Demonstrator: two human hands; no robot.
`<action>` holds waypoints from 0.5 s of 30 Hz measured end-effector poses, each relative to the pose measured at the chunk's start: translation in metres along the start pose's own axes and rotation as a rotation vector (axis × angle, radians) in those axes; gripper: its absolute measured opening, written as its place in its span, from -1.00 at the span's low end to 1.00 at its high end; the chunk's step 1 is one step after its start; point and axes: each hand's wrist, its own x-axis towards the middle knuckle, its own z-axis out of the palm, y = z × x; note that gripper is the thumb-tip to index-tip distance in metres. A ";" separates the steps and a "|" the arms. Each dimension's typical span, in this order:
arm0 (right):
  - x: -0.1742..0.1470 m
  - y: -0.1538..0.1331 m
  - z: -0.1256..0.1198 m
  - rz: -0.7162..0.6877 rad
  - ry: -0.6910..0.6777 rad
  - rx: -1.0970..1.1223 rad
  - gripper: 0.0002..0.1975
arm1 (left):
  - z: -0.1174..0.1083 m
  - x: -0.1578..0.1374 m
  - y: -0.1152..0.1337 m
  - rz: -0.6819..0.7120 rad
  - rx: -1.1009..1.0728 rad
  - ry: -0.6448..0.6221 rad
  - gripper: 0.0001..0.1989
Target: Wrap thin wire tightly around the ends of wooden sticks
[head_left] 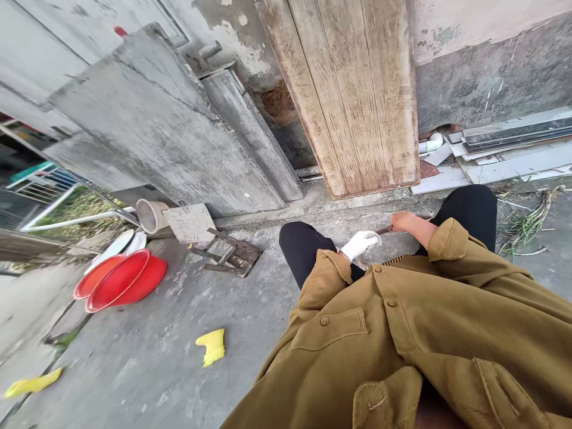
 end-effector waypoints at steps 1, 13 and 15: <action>-0.001 -0.002 0.001 -0.017 -0.070 -0.018 -0.88 | -0.004 0.000 -0.001 0.014 -0.023 0.008 -0.63; -0.034 0.037 -0.030 -0.624 -0.040 1.177 -0.55 | -0.017 0.008 -0.023 0.014 -0.139 0.081 -0.51; -0.031 0.039 -0.034 -0.497 0.196 1.233 -0.71 | -0.010 0.007 -0.023 -0.027 -0.104 -0.032 -0.52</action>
